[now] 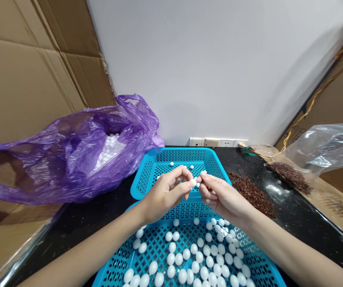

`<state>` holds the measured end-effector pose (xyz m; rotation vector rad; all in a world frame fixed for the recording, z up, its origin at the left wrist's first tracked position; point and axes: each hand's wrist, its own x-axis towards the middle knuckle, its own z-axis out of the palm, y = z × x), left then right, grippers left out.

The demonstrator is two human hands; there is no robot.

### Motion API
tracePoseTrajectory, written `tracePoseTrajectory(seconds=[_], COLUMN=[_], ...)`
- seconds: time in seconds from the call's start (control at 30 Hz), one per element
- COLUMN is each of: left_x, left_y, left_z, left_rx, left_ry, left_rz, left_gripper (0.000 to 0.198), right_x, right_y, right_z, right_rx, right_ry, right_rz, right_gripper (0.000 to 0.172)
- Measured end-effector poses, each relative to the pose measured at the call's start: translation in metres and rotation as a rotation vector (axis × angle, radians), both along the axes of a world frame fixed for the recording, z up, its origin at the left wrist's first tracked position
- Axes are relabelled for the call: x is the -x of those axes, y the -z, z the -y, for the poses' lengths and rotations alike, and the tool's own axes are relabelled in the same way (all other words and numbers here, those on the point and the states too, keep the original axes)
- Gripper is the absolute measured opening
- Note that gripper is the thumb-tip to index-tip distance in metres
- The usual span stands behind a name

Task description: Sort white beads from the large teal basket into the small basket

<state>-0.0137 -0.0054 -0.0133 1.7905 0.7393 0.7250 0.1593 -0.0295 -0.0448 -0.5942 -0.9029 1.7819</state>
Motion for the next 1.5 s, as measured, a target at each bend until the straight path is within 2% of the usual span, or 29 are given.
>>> tracePoseTrajectory(seconds=[0.23, 0.4, 0.63, 0.8, 1.03, 1.5], left_x=[0.000, 0.001, -0.001, -0.001, -0.001, -0.001], left_y=[0.000, 0.000, 0.002, 0.002, -0.002, -0.008], left_z=[0.001, 0.000, -0.005, -0.006, -0.005, -0.002], left_rx=[-0.004, 0.029, 0.077, 0.094, 0.139, 0.186], left_ry=[-0.013, -0.015, -0.102, -0.099, -0.056, 0.061], left_rz=[0.004, 0.015, 0.090, 0.097, 0.100, 0.044], left_gripper=[0.023, 0.023, 0.023, 0.023, 0.023, 0.023], right_x=[0.000, -0.001, -0.003, -0.004, -0.005, -0.007], right_y=[-0.004, -0.005, -0.007, -0.007, -0.010, -0.011], right_z=[0.001, 0.003, 0.003, 0.003, 0.007, 0.007], right_rx=[0.068, 0.060, 0.040, 0.039, 0.030, 0.050], right_ry=[0.049, 0.061, 0.093, 0.108, 0.026, -0.114], right_rz=[-0.019, 0.016, 0.005, -0.005, -0.074, -0.058], right_gripper=[0.023, 0.021, 0.019, 0.018, 0.004, 0.014])
